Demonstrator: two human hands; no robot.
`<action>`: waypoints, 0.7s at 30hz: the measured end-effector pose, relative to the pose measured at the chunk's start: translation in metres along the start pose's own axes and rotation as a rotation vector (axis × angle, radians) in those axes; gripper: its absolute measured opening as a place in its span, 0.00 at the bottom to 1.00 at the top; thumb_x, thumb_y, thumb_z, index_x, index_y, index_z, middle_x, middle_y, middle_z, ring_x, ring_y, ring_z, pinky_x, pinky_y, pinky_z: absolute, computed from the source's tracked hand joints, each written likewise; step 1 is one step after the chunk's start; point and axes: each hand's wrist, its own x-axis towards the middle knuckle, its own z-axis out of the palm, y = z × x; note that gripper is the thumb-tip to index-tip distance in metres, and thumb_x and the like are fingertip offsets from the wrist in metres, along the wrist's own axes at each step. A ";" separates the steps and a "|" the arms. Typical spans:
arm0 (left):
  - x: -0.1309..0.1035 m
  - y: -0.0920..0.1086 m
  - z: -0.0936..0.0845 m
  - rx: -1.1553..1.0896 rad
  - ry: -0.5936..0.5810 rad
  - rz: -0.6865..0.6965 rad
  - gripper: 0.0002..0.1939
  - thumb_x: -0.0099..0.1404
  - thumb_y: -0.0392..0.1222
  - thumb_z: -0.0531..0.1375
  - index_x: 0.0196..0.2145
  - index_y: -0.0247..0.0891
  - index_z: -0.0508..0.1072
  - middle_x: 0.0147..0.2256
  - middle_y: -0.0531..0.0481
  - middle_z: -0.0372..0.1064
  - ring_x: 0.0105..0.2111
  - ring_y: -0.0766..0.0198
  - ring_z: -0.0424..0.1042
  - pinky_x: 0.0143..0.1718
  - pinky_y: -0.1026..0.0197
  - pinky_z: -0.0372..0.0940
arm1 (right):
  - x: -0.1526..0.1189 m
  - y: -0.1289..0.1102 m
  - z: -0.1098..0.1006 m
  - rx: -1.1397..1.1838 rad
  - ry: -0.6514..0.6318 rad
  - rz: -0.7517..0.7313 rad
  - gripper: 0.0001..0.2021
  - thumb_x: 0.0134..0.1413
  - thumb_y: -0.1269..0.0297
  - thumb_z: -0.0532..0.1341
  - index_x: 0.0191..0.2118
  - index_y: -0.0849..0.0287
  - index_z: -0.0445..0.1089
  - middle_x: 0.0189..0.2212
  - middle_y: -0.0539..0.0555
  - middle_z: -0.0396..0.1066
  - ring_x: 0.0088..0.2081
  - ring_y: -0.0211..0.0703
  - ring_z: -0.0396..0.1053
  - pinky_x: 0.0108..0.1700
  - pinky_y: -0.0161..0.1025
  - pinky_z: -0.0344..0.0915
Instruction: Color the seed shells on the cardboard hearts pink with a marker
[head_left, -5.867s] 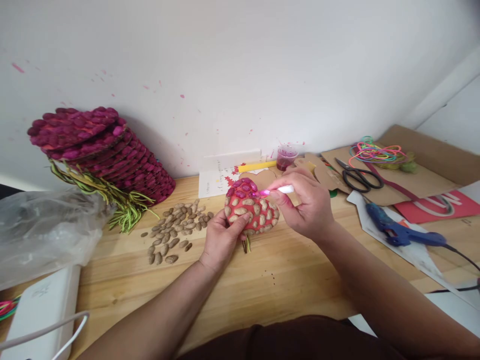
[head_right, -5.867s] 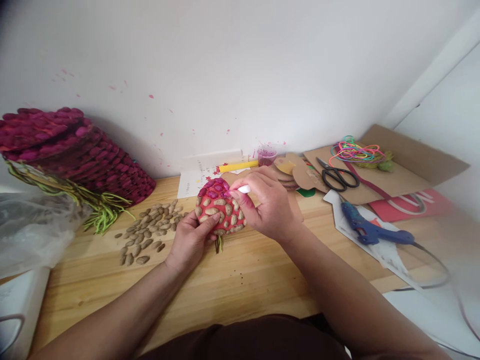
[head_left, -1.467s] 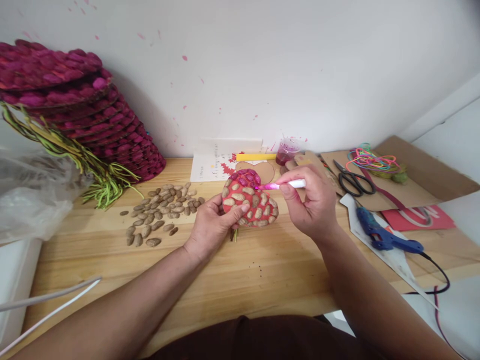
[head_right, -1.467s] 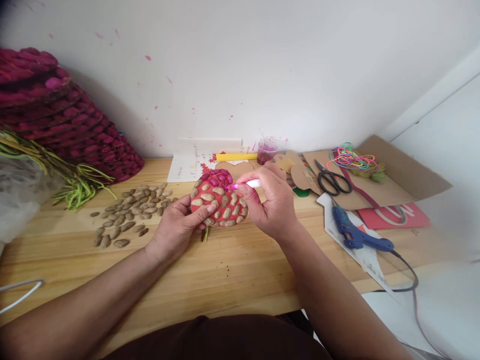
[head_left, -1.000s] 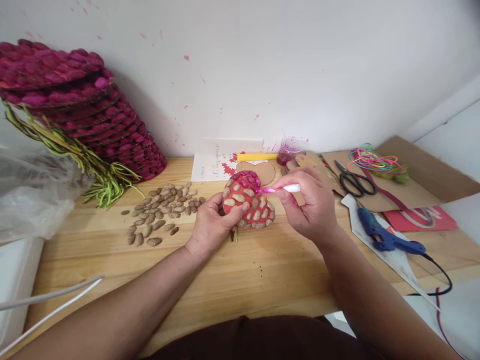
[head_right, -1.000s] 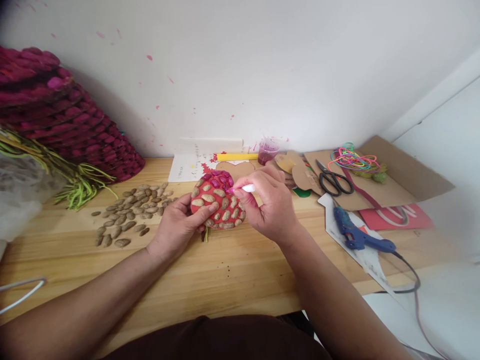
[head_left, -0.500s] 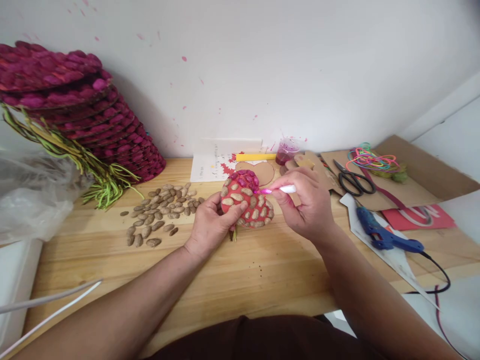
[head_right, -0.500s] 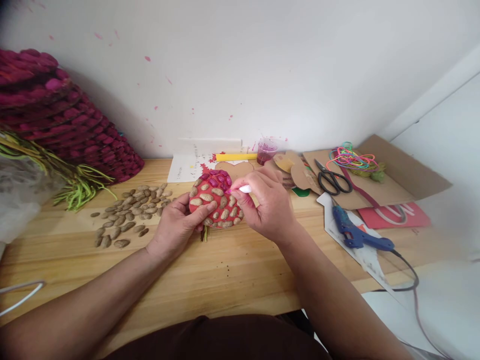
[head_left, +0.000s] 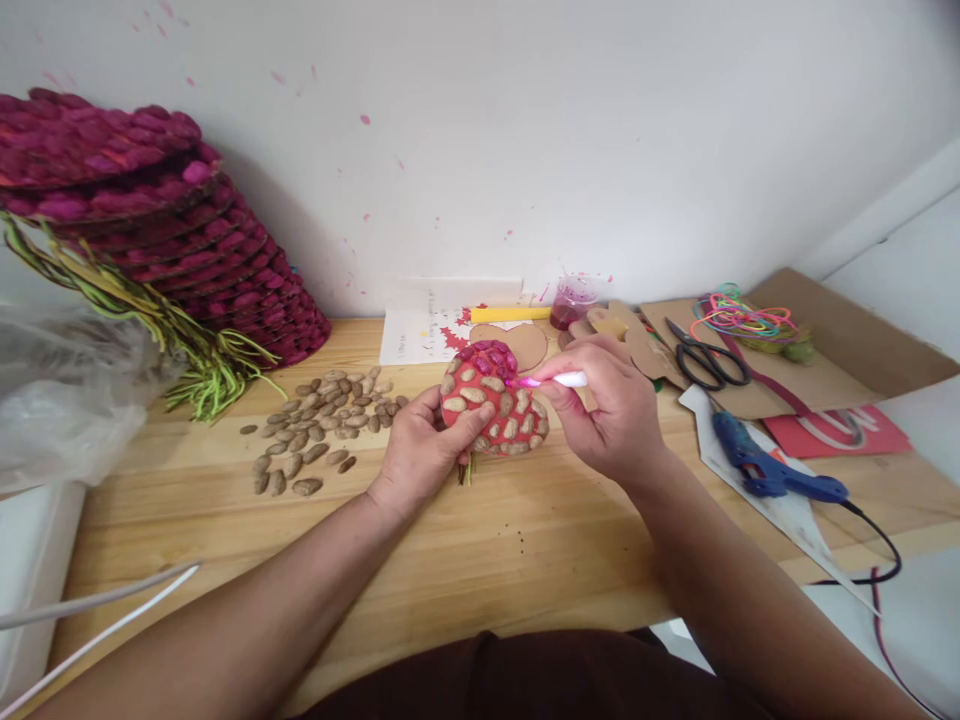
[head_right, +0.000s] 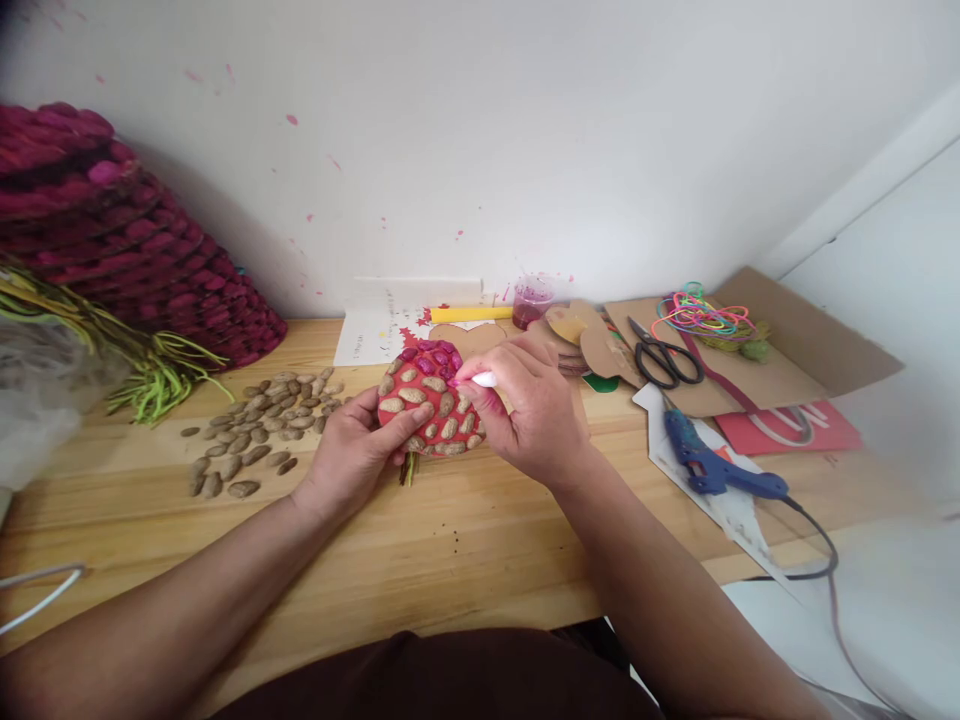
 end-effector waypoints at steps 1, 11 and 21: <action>0.000 0.000 0.000 -0.007 -0.001 -0.002 0.21 0.51 0.52 0.78 0.33 0.36 0.76 0.24 0.54 0.73 0.17 0.73 0.60 0.16 0.68 0.57 | 0.000 0.000 0.000 0.005 0.001 0.000 0.03 0.66 0.67 0.62 0.41 0.53 0.73 0.35 0.51 0.79 0.39 0.46 0.70 0.46 0.48 0.66; 0.002 0.002 0.001 -0.078 0.050 -0.016 0.22 0.49 0.50 0.79 0.33 0.36 0.76 0.25 0.55 0.72 0.17 0.74 0.60 0.16 0.69 0.57 | 0.005 0.001 -0.007 -0.056 0.043 -0.011 0.03 0.65 0.68 0.61 0.38 0.53 0.71 0.32 0.51 0.78 0.35 0.45 0.69 0.41 0.47 0.65; 0.004 -0.003 -0.001 -0.105 -0.005 -0.031 0.22 0.49 0.48 0.79 0.33 0.35 0.76 0.24 0.56 0.72 0.17 0.74 0.59 0.16 0.70 0.56 | 0.006 0.005 -0.012 0.065 0.079 0.106 0.03 0.66 0.66 0.61 0.38 0.54 0.71 0.32 0.51 0.76 0.36 0.44 0.73 0.41 0.44 0.67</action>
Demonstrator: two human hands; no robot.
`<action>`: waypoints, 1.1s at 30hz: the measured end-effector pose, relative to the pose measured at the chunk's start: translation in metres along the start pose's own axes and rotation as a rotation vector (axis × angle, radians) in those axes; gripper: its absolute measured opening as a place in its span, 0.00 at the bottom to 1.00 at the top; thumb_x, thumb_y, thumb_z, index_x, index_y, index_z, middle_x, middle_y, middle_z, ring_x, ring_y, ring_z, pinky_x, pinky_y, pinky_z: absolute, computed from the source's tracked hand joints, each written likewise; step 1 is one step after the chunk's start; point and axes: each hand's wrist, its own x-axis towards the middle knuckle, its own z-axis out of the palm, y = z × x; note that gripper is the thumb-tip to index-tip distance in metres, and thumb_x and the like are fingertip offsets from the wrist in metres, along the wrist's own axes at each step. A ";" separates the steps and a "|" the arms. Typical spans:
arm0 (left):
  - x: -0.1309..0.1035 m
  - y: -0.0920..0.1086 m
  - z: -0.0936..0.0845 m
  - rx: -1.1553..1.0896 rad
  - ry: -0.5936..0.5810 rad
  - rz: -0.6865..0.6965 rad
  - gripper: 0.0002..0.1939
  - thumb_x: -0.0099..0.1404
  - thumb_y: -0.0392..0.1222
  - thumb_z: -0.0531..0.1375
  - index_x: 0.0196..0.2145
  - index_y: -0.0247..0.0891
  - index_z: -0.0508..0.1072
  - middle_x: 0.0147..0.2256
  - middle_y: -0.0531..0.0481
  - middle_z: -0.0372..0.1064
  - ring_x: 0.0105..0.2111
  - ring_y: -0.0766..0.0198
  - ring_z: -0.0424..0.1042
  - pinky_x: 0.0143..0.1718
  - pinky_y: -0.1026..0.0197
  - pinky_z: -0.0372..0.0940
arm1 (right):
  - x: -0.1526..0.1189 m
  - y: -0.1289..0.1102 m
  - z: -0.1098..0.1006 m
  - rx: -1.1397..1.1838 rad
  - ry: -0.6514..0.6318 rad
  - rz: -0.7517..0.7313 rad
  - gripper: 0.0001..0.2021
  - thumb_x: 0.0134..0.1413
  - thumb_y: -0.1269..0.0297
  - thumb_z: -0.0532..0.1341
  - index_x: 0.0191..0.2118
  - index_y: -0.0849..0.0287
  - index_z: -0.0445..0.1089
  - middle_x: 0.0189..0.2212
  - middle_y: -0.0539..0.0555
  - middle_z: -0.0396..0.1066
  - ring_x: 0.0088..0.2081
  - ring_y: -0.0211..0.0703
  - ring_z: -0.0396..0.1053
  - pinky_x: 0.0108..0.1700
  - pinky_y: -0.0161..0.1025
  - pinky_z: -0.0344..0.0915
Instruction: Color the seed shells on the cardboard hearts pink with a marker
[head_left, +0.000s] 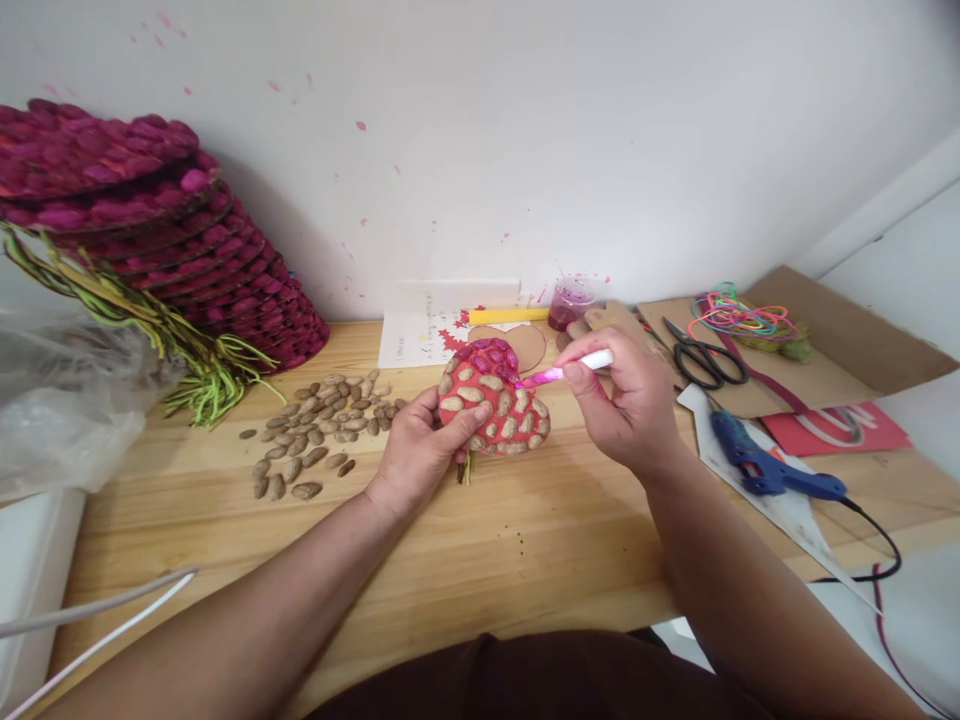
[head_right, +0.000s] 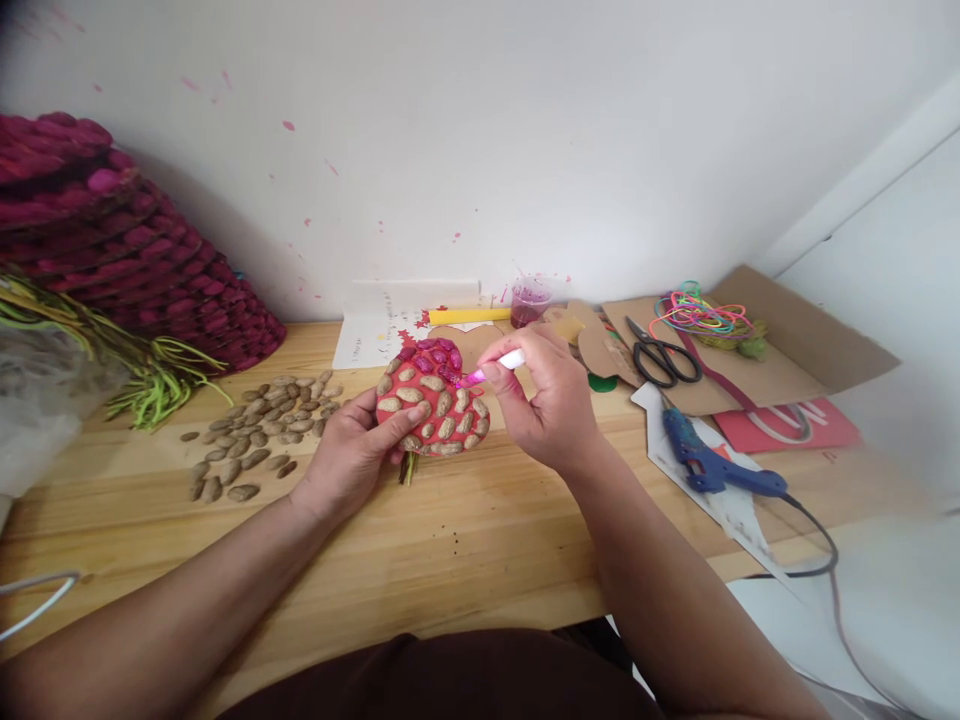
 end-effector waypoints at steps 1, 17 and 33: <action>0.000 0.000 0.000 0.003 -0.002 -0.002 0.22 0.49 0.48 0.79 0.34 0.35 0.77 0.24 0.55 0.73 0.17 0.74 0.60 0.16 0.70 0.56 | 0.000 0.000 0.000 0.000 -0.006 0.001 0.03 0.66 0.65 0.61 0.38 0.54 0.71 0.32 0.51 0.76 0.36 0.44 0.73 0.41 0.44 0.67; -0.002 0.005 0.004 0.013 0.003 0.018 0.22 0.46 0.50 0.80 0.31 0.36 0.77 0.24 0.56 0.72 0.18 0.74 0.59 0.18 0.69 0.55 | 0.002 -0.001 -0.001 -0.090 -0.035 -0.102 0.03 0.65 0.68 0.61 0.38 0.54 0.70 0.31 0.51 0.76 0.35 0.45 0.70 0.41 0.46 0.66; -0.002 0.001 0.000 0.008 -0.009 0.027 0.21 0.51 0.50 0.78 0.32 0.36 0.75 0.23 0.57 0.68 0.18 0.74 0.58 0.17 0.69 0.55 | -0.005 0.008 0.003 0.162 0.054 0.146 0.06 0.69 0.62 0.60 0.40 0.55 0.72 0.32 0.50 0.73 0.30 0.39 0.67 0.34 0.40 0.63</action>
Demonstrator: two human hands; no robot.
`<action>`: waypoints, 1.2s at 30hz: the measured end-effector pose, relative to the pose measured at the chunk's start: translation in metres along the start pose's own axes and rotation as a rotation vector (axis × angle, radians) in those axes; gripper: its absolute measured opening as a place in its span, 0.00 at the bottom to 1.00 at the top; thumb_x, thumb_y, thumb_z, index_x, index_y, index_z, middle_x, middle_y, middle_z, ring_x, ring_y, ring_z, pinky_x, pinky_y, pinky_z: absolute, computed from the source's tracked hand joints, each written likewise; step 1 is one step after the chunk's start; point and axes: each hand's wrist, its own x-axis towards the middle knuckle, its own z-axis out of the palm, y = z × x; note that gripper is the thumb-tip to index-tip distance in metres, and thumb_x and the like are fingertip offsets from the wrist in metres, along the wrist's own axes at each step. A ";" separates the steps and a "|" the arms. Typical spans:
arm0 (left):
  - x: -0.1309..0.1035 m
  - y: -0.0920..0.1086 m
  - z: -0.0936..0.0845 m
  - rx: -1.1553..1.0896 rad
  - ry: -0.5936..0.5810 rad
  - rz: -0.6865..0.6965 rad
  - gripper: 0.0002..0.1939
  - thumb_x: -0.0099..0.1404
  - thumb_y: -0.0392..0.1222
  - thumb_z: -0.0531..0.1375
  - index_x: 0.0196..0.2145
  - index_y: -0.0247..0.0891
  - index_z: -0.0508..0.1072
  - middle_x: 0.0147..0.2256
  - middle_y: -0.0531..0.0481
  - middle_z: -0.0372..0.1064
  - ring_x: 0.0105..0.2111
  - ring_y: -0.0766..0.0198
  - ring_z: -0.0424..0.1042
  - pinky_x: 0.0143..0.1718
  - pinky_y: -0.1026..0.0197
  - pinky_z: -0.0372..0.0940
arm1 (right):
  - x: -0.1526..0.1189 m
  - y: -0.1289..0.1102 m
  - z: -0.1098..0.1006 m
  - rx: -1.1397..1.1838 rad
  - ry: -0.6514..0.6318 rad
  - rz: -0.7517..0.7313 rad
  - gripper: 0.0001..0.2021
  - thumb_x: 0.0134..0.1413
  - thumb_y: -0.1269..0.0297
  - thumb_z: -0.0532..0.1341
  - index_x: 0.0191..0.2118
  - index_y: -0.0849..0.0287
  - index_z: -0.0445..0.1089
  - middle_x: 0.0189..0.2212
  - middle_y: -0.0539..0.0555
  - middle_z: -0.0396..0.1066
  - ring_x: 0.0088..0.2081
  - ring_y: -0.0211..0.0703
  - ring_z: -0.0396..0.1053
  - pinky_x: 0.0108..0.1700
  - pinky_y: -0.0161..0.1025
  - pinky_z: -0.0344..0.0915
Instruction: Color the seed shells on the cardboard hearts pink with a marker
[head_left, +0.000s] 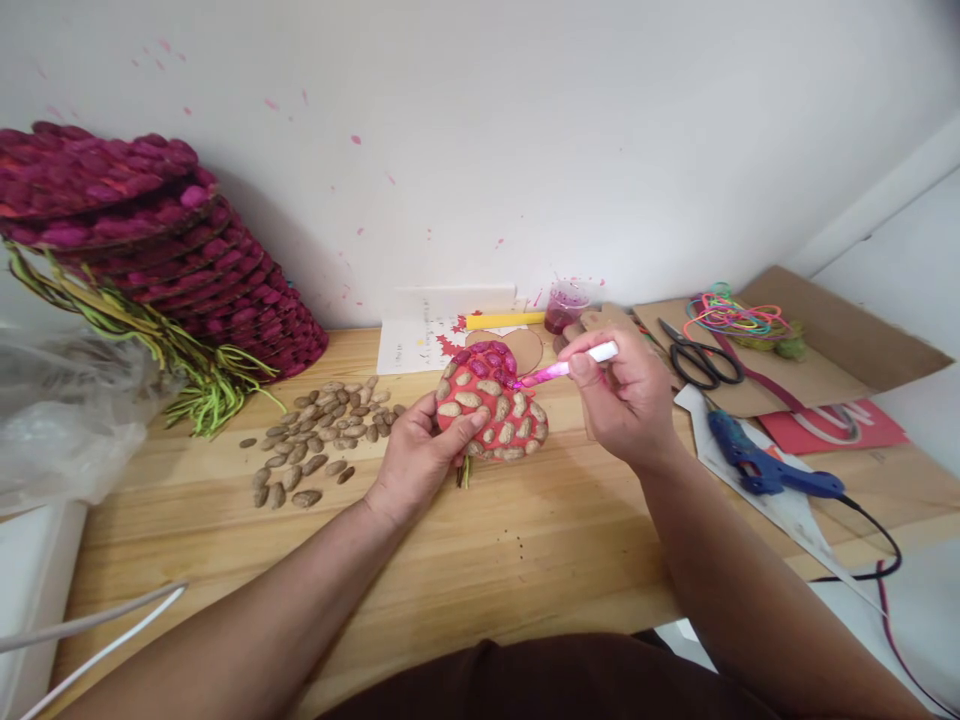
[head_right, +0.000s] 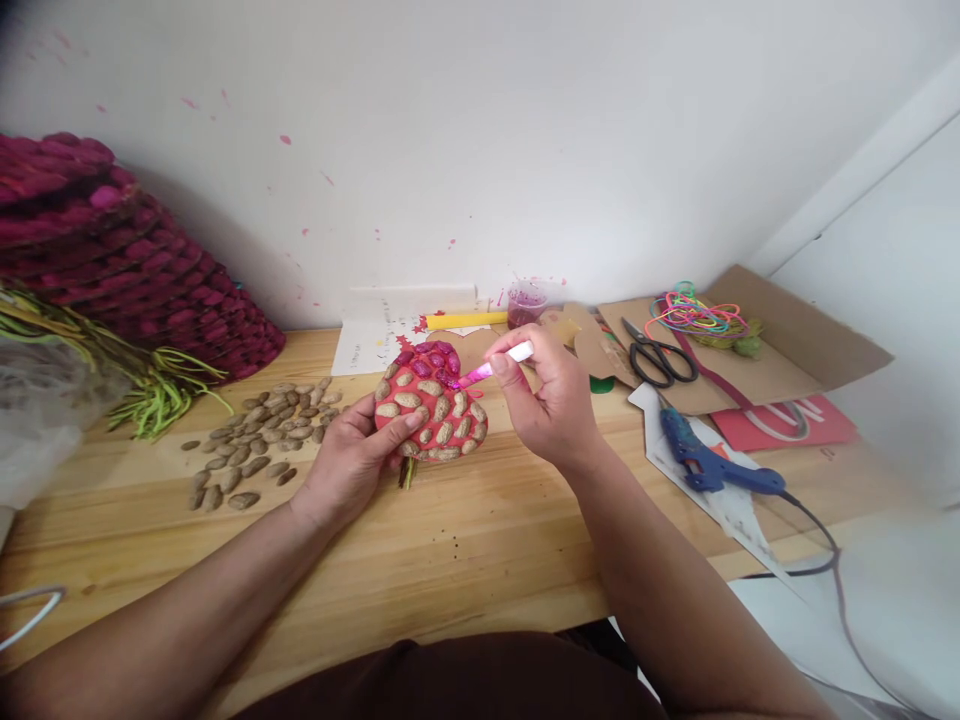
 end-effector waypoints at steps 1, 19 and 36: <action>0.000 0.000 0.000 -0.006 0.000 0.000 0.21 0.51 0.50 0.78 0.33 0.36 0.75 0.23 0.57 0.68 0.18 0.74 0.58 0.17 0.69 0.55 | 0.000 0.000 0.000 -0.002 -0.006 0.010 0.06 0.70 0.62 0.60 0.40 0.55 0.72 0.31 0.50 0.72 0.30 0.38 0.67 0.34 0.40 0.63; 0.003 -0.001 -0.001 -0.065 -0.009 -0.004 0.21 0.52 0.48 0.78 0.33 0.35 0.75 0.24 0.57 0.69 0.19 0.75 0.58 0.17 0.71 0.56 | 0.002 0.004 -0.001 0.055 0.012 0.070 0.07 0.70 0.60 0.60 0.40 0.55 0.73 0.30 0.49 0.70 0.29 0.37 0.64 0.32 0.38 0.60; 0.000 -0.004 0.000 -0.034 -0.039 0.023 0.25 0.48 0.49 0.80 0.41 0.36 0.80 0.35 0.48 0.81 0.34 0.61 0.78 0.40 0.59 0.75 | 0.004 -0.009 0.002 -0.149 -0.101 -0.178 0.04 0.66 0.68 0.60 0.38 0.54 0.70 0.31 0.51 0.75 0.35 0.43 0.69 0.39 0.43 0.64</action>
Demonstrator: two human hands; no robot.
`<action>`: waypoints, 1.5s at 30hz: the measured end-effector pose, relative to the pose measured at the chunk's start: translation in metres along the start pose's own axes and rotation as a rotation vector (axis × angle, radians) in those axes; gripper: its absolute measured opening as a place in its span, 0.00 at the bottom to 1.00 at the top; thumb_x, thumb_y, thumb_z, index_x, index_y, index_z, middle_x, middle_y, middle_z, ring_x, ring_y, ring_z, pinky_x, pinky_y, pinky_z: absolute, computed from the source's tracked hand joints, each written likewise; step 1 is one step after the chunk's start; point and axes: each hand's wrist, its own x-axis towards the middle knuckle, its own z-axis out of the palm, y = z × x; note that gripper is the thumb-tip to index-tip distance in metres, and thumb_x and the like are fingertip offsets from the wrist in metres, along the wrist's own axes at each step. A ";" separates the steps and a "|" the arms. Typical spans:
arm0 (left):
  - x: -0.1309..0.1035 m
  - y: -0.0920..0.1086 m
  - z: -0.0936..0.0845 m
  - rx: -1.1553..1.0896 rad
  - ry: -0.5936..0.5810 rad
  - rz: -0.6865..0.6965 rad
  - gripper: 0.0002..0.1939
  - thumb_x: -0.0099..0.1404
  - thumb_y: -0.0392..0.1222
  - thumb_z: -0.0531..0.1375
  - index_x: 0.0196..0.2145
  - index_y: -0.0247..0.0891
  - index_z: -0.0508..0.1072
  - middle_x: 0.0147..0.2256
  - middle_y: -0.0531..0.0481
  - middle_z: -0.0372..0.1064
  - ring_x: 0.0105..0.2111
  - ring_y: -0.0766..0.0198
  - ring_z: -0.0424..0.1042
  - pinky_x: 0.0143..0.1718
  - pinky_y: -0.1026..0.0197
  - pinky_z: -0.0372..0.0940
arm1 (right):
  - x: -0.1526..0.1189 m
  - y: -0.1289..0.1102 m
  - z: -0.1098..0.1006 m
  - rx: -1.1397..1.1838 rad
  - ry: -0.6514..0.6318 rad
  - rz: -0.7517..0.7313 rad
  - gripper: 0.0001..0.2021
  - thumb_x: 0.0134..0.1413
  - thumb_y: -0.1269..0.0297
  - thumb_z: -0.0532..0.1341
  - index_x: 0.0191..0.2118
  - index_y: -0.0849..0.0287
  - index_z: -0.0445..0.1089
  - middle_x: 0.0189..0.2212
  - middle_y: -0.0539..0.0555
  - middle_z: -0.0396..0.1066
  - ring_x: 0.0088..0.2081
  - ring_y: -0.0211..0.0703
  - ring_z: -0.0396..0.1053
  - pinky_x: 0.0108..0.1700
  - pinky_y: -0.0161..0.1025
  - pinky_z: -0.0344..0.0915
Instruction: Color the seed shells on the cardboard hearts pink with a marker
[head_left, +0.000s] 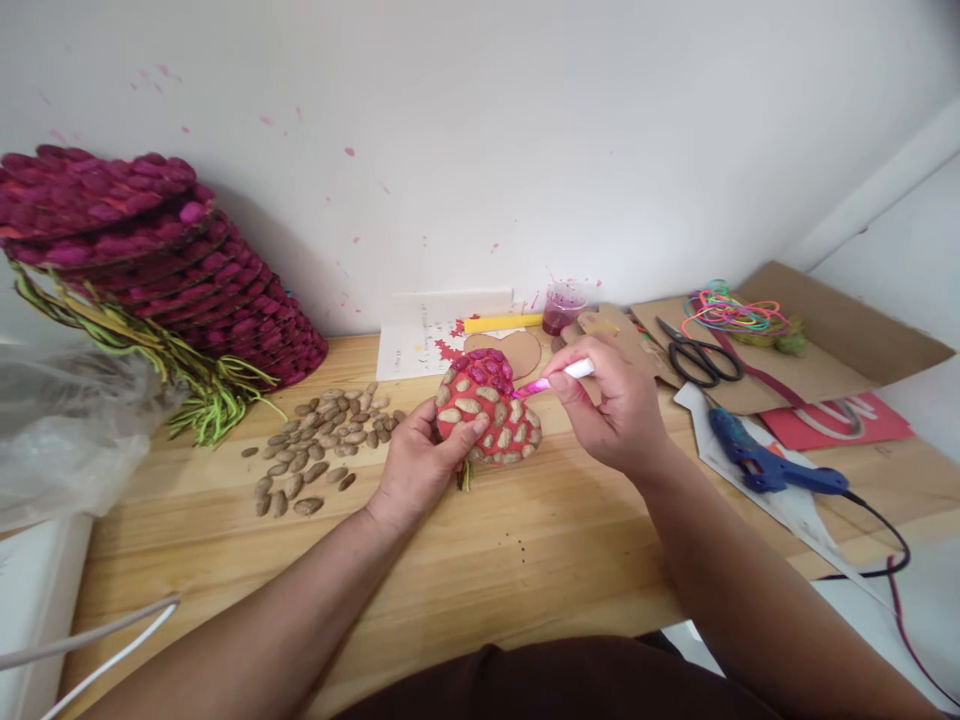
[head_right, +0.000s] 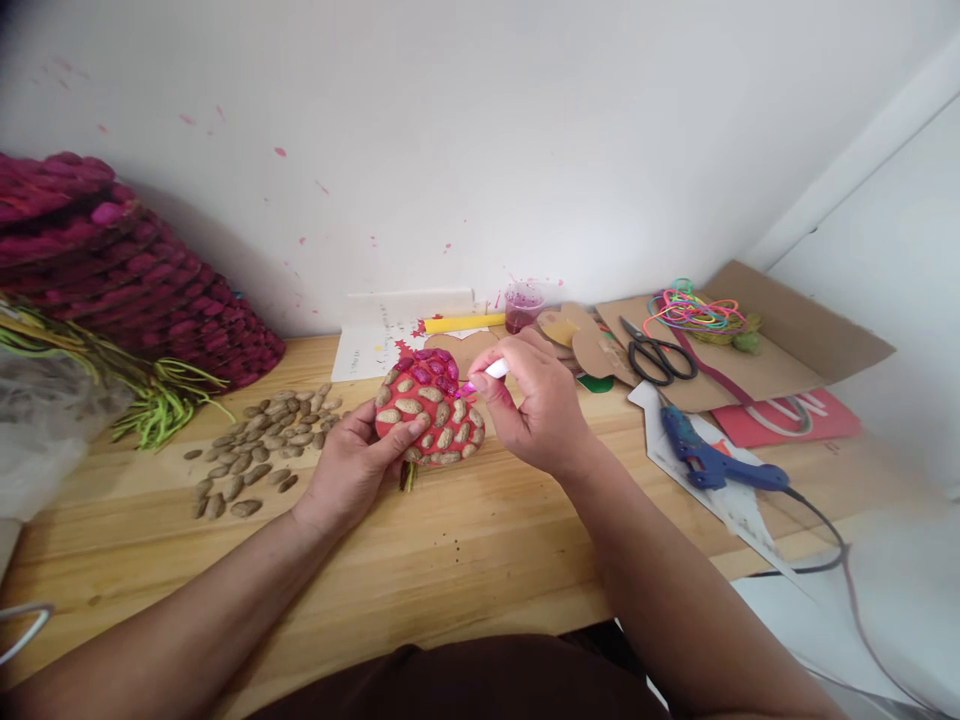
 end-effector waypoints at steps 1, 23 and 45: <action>0.000 0.000 0.000 0.003 -0.006 0.003 0.26 0.48 0.49 0.80 0.41 0.36 0.80 0.36 0.48 0.82 0.35 0.60 0.79 0.42 0.58 0.75 | 0.000 -0.001 0.000 0.003 -0.005 -0.011 0.03 0.66 0.68 0.60 0.38 0.54 0.70 0.32 0.51 0.75 0.35 0.44 0.69 0.39 0.43 0.64; -0.003 0.001 0.002 0.014 0.003 -0.004 0.27 0.48 0.51 0.80 0.41 0.36 0.80 0.36 0.47 0.82 0.36 0.58 0.80 0.42 0.57 0.75 | -0.001 0.002 -0.002 0.011 0.086 0.056 0.04 0.67 0.65 0.60 0.39 0.53 0.71 0.33 0.53 0.75 0.36 0.44 0.71 0.40 0.45 0.67; -0.003 0.003 0.002 0.016 0.009 -0.018 0.28 0.45 0.52 0.80 0.40 0.36 0.80 0.32 0.49 0.81 0.33 0.58 0.79 0.37 0.59 0.74 | -0.003 0.003 0.001 0.062 0.090 0.093 0.04 0.68 0.63 0.60 0.39 0.53 0.72 0.34 0.53 0.76 0.36 0.44 0.72 0.40 0.46 0.67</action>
